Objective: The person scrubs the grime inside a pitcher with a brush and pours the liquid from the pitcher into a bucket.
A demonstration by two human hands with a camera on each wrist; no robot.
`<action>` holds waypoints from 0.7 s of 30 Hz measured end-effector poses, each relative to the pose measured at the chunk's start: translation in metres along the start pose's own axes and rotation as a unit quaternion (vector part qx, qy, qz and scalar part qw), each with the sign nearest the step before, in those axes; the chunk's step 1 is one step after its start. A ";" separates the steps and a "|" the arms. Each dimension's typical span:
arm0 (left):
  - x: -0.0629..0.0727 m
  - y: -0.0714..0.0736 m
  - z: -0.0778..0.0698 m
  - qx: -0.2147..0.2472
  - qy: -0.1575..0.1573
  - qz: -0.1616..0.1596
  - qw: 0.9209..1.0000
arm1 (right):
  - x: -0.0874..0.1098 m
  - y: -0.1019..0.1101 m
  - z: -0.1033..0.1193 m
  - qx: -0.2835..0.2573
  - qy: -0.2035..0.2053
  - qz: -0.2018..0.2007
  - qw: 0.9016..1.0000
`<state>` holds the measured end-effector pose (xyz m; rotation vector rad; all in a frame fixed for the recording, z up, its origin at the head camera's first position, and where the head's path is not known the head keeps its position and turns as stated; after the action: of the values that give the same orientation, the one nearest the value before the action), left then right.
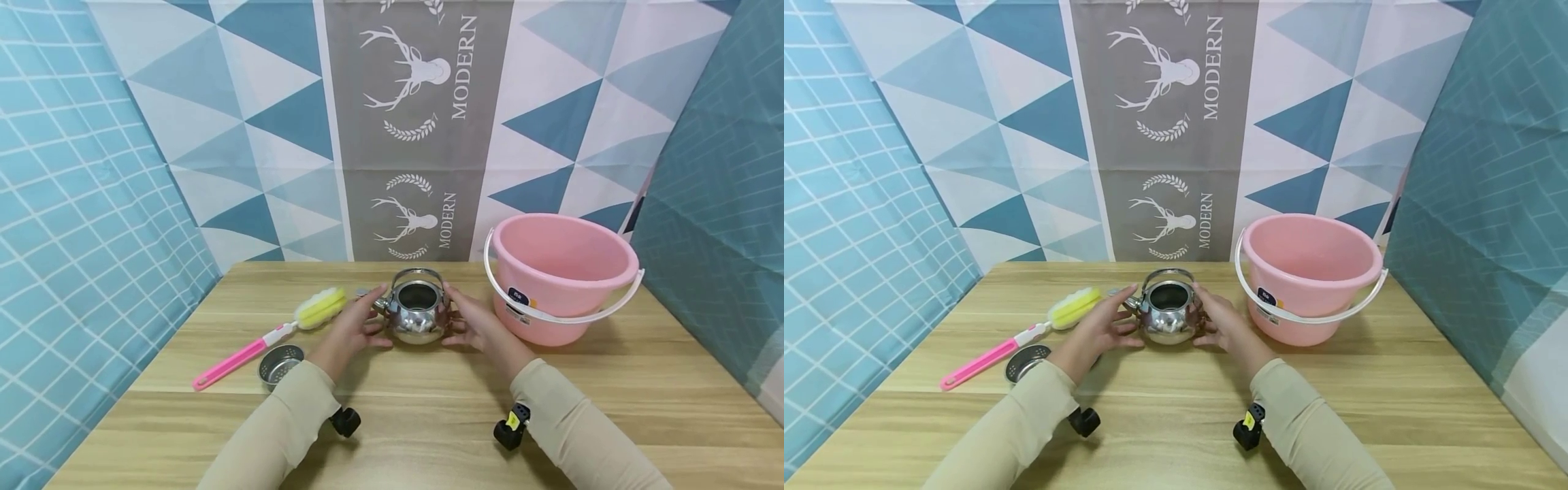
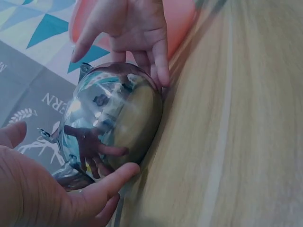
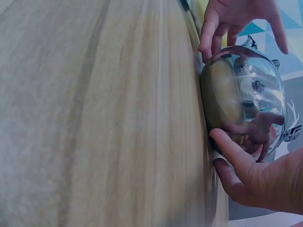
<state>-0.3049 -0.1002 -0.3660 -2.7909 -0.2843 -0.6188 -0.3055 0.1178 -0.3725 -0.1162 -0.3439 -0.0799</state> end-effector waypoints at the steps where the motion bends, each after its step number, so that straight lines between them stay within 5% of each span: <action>1: 0.000 -0.001 0.000 -0.003 -0.001 -0.007 1.000 | 0.000 0.000 0.000 -0.002 -0.003 -0.004 1.000; 21: 0.001 -0.010 -0.003 -0.017 -0.020 -0.017 1.000 | -0.001 0.002 0.006 -0.022 -0.037 -0.004 0.999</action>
<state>-0.3074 -0.0913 -0.3608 -2.8390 -0.3316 -0.5820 -0.3084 0.1210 -0.3681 -0.1608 -0.4174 -0.0908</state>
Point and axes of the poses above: each hand's wrist, its own x-axis away from the middle knuckle, its own y-axis out of the back of the hand, z = x × y, the point moved 3 cm from there along -x, towards the middle knuckle, and after that the axes turned 11 degrees about -z, right-handed, at the moved point
